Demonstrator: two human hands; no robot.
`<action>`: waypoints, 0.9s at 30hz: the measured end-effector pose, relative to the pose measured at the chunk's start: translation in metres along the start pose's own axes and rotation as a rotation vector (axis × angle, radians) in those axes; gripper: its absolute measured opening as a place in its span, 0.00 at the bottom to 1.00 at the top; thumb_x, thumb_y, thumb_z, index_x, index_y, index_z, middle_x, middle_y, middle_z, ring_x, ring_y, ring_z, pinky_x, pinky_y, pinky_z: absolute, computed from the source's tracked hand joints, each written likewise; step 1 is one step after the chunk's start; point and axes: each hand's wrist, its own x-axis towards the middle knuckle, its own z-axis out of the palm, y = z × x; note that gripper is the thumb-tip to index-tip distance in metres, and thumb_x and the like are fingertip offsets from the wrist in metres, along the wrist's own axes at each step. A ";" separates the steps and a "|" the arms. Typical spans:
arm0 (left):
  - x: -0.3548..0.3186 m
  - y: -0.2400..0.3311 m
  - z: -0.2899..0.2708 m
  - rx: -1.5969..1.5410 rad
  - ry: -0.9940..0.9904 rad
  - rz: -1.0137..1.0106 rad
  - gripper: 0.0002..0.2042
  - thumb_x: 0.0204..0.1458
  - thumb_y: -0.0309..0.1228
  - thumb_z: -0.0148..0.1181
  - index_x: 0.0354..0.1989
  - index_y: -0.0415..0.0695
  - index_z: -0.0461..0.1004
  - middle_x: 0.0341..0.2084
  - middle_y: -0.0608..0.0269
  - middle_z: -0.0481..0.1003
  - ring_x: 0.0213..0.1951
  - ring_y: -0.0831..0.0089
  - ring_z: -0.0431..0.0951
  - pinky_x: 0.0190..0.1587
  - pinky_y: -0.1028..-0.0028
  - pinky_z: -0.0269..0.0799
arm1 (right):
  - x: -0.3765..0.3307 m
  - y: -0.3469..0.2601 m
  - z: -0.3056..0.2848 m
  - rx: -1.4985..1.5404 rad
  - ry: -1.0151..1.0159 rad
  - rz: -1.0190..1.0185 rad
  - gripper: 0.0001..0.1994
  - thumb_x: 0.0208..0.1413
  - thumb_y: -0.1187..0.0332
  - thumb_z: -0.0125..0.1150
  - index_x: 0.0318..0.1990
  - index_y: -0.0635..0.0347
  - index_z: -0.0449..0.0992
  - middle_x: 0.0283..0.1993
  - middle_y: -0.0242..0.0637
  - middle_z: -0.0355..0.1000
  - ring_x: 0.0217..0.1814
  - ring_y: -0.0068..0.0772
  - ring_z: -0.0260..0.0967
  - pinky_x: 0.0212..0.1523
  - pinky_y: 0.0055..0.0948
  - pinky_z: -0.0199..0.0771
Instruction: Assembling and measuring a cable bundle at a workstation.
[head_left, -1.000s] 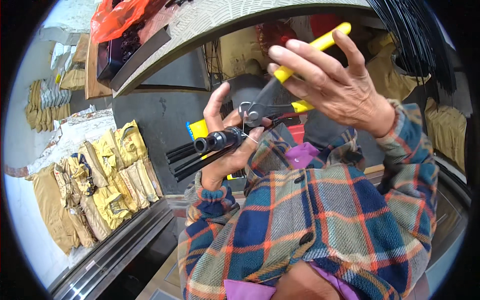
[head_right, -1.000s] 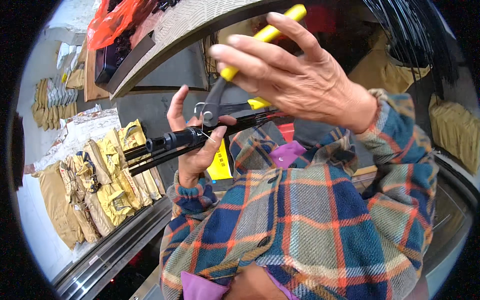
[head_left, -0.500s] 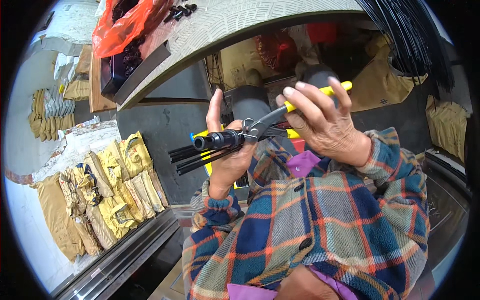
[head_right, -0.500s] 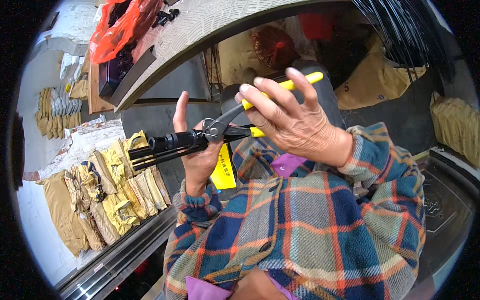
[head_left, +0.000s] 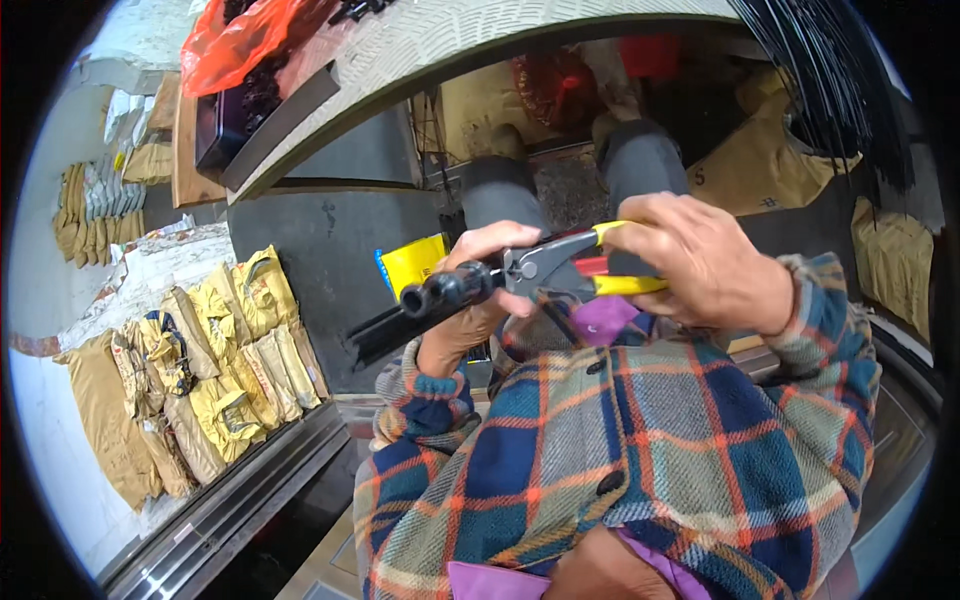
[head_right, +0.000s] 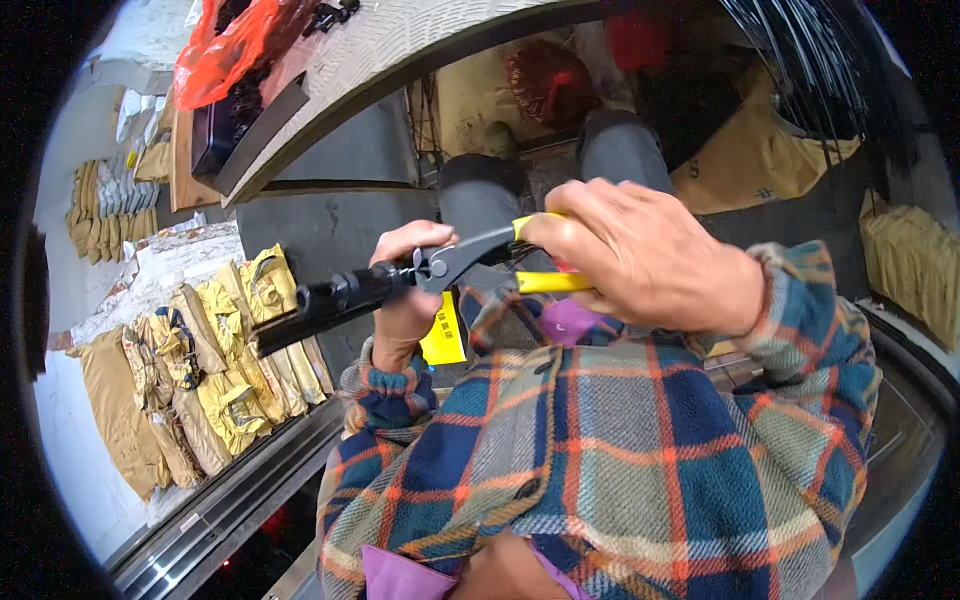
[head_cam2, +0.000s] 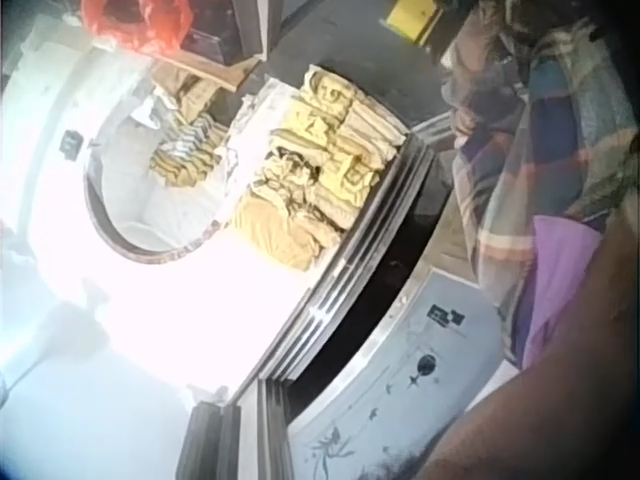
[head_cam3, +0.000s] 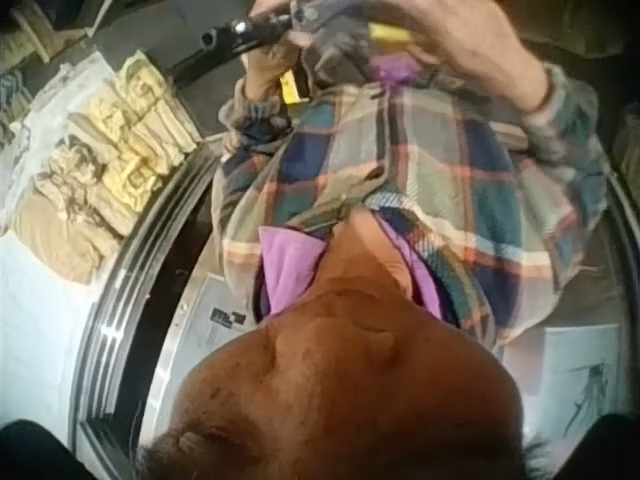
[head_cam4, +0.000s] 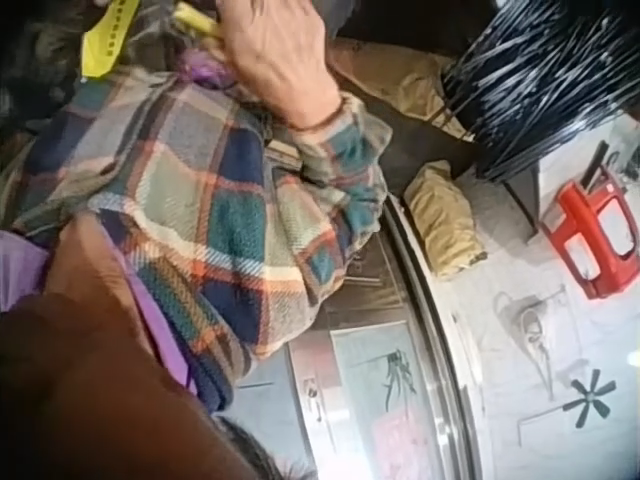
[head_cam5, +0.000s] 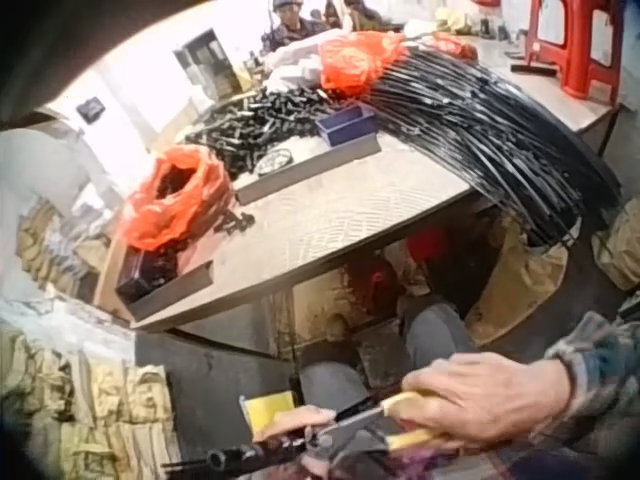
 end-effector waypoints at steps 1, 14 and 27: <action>0.001 -0.002 -0.002 -0.047 -0.003 -0.010 0.30 0.32 0.48 0.65 0.43 0.40 0.70 0.36 0.61 0.72 0.36 0.74 0.74 0.40 0.78 0.69 | -0.002 -0.002 -0.005 0.003 0.000 -0.009 0.32 0.34 0.66 0.69 0.48 0.62 0.60 0.40 0.46 0.64 0.35 0.50 0.68 0.33 0.35 0.68; 0.004 -0.008 -0.003 -0.048 -0.062 0.018 0.32 0.32 0.55 0.61 0.40 0.40 0.70 0.37 0.62 0.70 0.40 0.72 0.70 0.43 0.74 0.66 | -0.005 0.000 0.000 -0.131 -0.213 0.123 0.22 0.36 0.67 0.61 0.43 0.62 0.67 0.44 0.43 0.62 0.43 0.40 0.63 0.42 0.35 0.63; 0.002 -0.017 0.003 -0.107 0.228 -0.047 0.40 0.38 0.66 0.45 0.43 0.35 0.62 0.29 0.62 0.67 0.30 0.79 0.69 0.33 0.81 0.68 | 0.009 0.006 0.033 -0.231 0.199 0.034 0.14 0.35 0.75 0.56 0.35 0.61 0.71 0.37 0.42 0.65 0.30 0.37 0.63 0.28 0.31 0.62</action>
